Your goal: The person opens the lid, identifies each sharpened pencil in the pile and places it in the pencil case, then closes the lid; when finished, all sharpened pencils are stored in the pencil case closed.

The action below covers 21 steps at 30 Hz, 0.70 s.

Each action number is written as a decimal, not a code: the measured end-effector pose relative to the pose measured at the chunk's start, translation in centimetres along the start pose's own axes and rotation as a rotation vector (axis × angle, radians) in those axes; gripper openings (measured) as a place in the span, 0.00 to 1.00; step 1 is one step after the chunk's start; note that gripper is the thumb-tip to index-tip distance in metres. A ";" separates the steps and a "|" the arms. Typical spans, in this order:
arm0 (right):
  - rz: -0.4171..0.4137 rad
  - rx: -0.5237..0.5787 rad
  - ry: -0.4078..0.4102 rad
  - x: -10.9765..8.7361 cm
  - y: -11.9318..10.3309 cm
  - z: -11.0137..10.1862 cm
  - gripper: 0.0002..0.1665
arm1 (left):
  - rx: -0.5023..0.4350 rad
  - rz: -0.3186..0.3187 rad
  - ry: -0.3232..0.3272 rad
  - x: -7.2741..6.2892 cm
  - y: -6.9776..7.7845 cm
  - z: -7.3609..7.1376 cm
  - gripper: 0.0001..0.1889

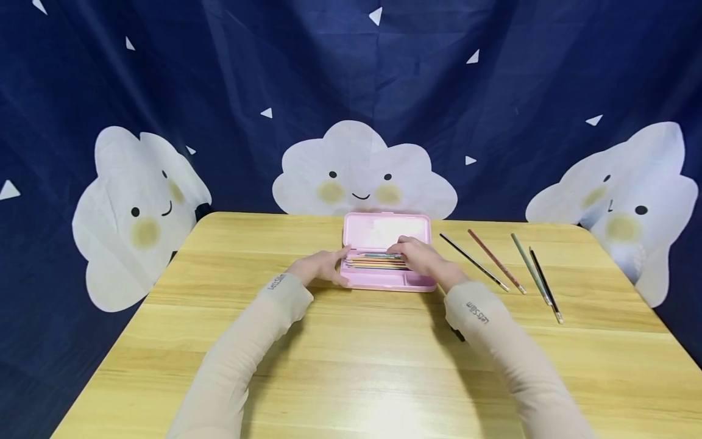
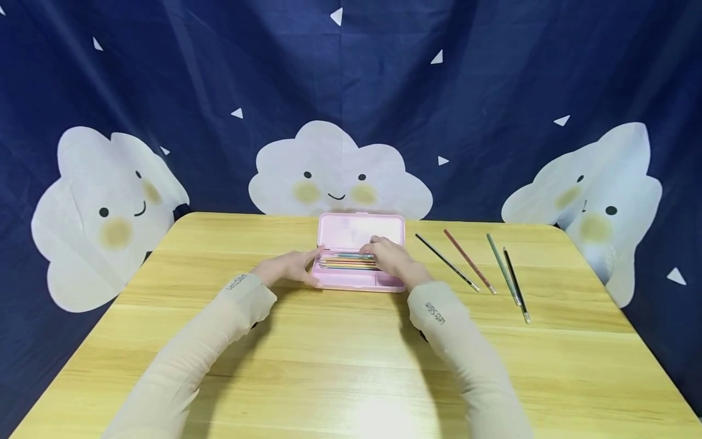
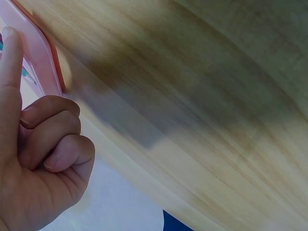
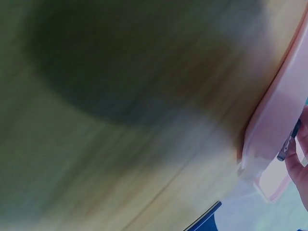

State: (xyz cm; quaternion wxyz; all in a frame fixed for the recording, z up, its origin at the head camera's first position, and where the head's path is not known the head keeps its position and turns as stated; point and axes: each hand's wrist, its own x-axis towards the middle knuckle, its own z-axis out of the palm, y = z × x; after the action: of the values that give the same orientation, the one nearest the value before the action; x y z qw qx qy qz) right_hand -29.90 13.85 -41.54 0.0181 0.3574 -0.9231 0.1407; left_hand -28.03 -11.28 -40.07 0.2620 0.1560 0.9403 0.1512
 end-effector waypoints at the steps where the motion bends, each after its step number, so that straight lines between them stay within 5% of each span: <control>1: 0.006 -0.004 -0.007 0.2 -0.1 0.1 0.21 | 0.001 0.000 0.001 0.0 0.0 0.0 0.53; 12: 0.071 -0.014 -0.068 1.1 -0.9 0.6 0.19 | -0.003 0.011 -0.002 0.2 0.2 0.1 0.53; 21: 0.043 -0.059 -0.054 1.0 -0.8 0.5 0.19 | -0.009 0.003 0.009 -0.1 0.1 0.0 0.53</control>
State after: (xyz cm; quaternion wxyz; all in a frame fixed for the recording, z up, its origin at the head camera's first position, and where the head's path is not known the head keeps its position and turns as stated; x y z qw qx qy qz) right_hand -30.03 12.49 -41.72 0.0005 0.3403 -0.9345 0.1040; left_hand -27.94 -11.19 -40.02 0.2583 0.1556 0.9405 0.1565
